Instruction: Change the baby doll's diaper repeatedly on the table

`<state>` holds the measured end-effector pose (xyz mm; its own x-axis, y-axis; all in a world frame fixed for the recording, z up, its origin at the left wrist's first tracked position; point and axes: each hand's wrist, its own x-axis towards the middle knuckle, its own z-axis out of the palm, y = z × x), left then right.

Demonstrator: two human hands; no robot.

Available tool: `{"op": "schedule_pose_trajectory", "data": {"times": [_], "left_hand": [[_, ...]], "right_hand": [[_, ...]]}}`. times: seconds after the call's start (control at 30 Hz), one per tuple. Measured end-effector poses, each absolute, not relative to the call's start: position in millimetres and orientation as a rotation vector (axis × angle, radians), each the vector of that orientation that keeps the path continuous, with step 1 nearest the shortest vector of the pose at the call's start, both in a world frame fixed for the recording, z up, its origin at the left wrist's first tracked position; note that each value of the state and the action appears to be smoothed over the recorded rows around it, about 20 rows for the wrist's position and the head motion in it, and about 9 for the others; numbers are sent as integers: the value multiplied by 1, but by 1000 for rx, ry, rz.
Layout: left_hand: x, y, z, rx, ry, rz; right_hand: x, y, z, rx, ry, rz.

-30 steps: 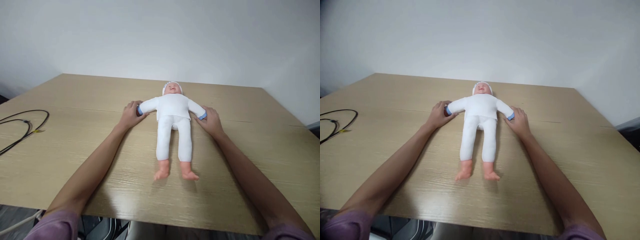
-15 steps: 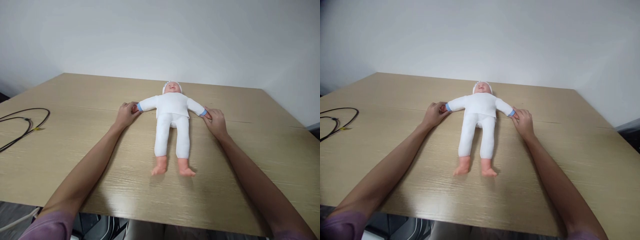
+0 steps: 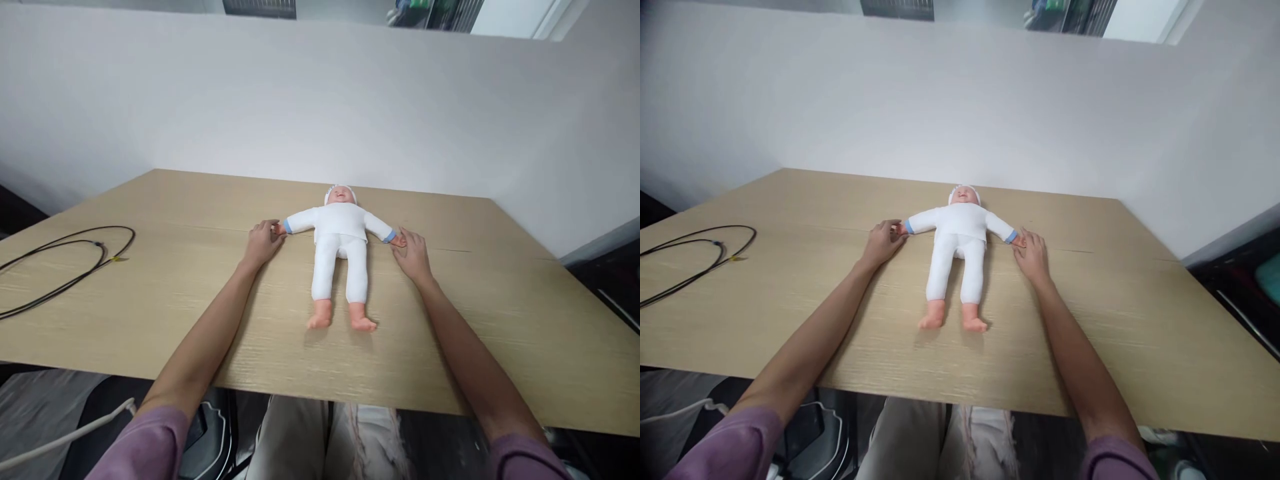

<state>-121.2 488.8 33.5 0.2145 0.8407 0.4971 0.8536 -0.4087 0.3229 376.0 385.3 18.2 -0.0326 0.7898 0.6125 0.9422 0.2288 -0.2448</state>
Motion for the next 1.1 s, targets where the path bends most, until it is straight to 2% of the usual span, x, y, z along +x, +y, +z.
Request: {"op": "schedule_pose_trajectory", "data": {"times": [0.3,0.63,1.1], "left_hand": [[-121,452,32,-2314,-1791,-909],[-121,459,33,-2387,-1846,-775],[-121,463,32,-2392,-1872,-770]], "right_hand": [[369,355,4,-1700,-1795,-242],[374,362,-1,-1746,-1849,-281],[372,363,-3,-1875,-1821,-249]]}}
